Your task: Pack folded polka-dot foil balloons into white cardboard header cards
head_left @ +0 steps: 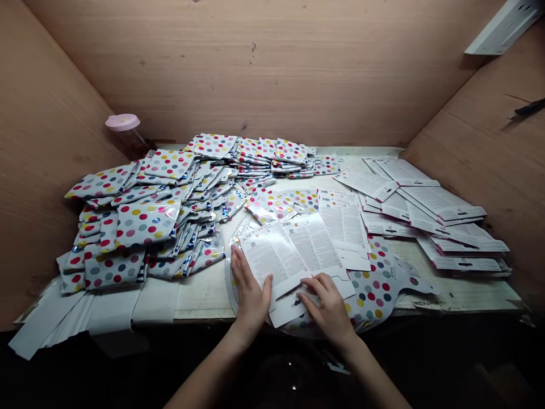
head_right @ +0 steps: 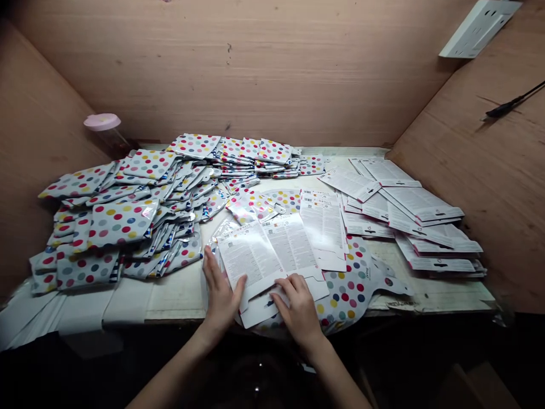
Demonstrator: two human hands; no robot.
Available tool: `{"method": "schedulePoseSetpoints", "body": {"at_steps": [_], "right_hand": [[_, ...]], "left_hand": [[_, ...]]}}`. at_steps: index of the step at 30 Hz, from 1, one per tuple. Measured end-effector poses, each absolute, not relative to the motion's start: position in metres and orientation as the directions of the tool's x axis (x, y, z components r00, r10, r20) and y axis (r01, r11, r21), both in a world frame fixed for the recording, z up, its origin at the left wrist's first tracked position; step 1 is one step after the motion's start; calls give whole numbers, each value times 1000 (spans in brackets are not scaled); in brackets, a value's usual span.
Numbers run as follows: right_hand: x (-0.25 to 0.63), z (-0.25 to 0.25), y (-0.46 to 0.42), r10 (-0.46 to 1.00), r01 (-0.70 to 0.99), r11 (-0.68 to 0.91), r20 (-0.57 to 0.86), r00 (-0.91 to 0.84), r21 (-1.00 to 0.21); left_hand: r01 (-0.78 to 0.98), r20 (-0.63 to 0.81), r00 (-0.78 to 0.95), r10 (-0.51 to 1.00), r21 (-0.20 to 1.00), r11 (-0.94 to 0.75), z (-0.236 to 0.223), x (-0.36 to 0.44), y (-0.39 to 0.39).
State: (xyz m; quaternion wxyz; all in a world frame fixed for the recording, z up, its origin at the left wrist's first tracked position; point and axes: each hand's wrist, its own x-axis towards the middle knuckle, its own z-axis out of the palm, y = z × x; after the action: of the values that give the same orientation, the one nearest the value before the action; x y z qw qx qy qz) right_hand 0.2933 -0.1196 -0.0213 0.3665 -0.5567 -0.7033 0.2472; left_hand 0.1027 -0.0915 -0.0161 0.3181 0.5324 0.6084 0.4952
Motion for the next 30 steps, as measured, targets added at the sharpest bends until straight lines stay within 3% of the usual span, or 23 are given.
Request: {"method": "schedulePoseSetpoints", "body": {"at_steps": [2, 4, 6, 16, 26, 30], "right_hand": [[291, -28, -112, 964, 604, 263, 232, -130, -752], [290, -28, -107, 961, 618, 272, 236, -142, -737], [291, -27, -103, 958, 642, 281, 244, -149, -713], [305, -35, -92, 918, 566, 392, 274, -285, -725], [301, -34, -90, 926, 580, 376, 271, -263, -722], [291, -40, -89, 926, 727, 376, 271, -264, -574]], "left_hand": [[619, 281, 66, 957, 741, -260, -20, 99, -96], [682, 227, 377, 898, 588, -435, -24, 92, -96], [701, 158, 496, 854, 507, -501, -28, 87, -95], [799, 177, 517, 838, 253, -546, -34, 88, -96], [797, 210, 510, 834, 251, -550, -38, 87, -95], [793, 198, 515, 834, 259, -552, -38, 88, -96]]}}
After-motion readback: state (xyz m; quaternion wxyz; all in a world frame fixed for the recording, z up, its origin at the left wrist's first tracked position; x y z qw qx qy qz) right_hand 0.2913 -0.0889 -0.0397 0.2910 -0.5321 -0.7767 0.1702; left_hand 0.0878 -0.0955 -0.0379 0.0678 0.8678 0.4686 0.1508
